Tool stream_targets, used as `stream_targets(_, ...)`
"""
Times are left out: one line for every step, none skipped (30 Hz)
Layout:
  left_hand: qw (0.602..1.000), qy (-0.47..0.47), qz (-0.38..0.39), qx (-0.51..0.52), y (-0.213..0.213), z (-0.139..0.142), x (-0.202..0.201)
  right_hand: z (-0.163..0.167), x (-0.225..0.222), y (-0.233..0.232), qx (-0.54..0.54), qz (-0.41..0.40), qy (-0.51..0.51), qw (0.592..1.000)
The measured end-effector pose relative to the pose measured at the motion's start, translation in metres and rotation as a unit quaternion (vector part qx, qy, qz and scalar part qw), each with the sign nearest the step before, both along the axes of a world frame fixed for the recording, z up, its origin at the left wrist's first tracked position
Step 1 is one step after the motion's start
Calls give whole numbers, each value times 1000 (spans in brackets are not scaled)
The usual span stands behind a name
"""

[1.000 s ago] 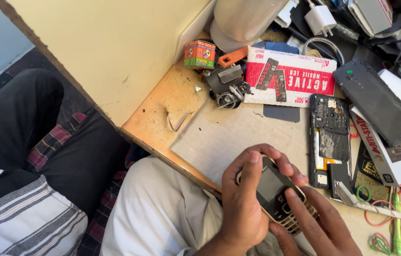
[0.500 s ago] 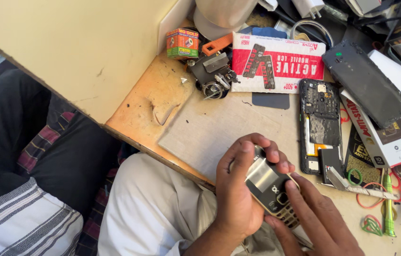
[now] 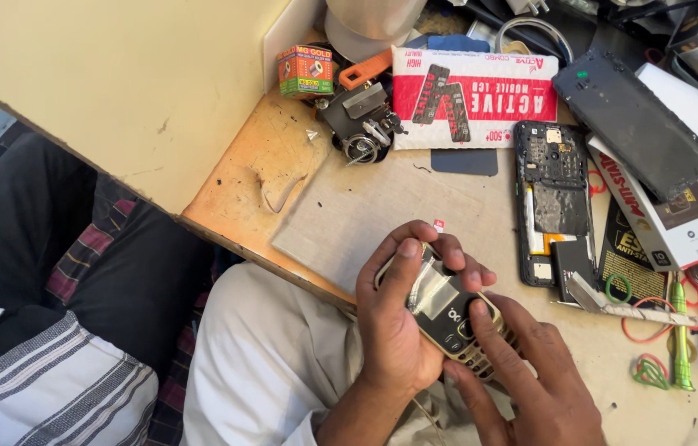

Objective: The person sits at a cluttered repair bench and works on a feature phone, prying open its housing by hand, separating the keypad and front cover from the body, handling the internal board and battery compartment, and pressing the parts back together before setting the phone on the bench.

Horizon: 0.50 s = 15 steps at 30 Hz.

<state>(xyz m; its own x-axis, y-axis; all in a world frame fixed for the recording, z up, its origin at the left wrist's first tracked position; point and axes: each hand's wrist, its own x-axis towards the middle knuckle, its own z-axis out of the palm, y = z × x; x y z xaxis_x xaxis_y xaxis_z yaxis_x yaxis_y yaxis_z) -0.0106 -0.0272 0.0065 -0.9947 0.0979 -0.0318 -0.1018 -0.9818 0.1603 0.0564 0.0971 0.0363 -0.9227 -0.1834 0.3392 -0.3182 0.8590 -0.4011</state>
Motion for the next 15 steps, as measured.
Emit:
stream_targets(1000,2,7,-12,2,-1,0,0,1,1,-8,-6,-1,1000)
stream_targets(1000,6,-4,7,3,-1,0,0,1,1,-3,-6,2,1000)
stream_targets(1000,8,-15,26,4,-2,0,1,2,1,2,-7,4,1000)
stream_targets(999,10,-25,44,4,-2,0,2,2,1,6,-7,7,1000)
stream_targets(997,14,-33,62,4,-2,0,2,1,1,12,0,7,1000)
stream_targets(996,16,-40,79,3,-1,1,3,1,1,17,8,6,1000)
stream_targets(994,20,-48,96,2,0,1,3,0,1,22,15,7,1000)
stream_targets(996,21,-49,72,1,1,1,4,0,1,24,18,7,1000)
stream_targets(997,20,-50,48,-1,2,0,4,0,0,26,22,6,999)
stream_targets(998,19,-50,25,-3,4,1,5,-1,0,28,26,4,999)
stream_targets(999,2,-54,6,-4,5,1,5,0,1,28,23,-5,999)
stream_targets(998,-15,-59,-12,-5,7,2,5,0,1,29,20,-14,999)
stream_targets(997,-32,-65,-30,-5,8,3,6,1,2,29,16,-25,999)
stream_targets(997,-25,-66,-25,-3,8,4,6,2,3,21,15,-23,999)
stream_targets(997,-16,-68,-20,-2,8,4,7,3,4,13,13,-20,1000)
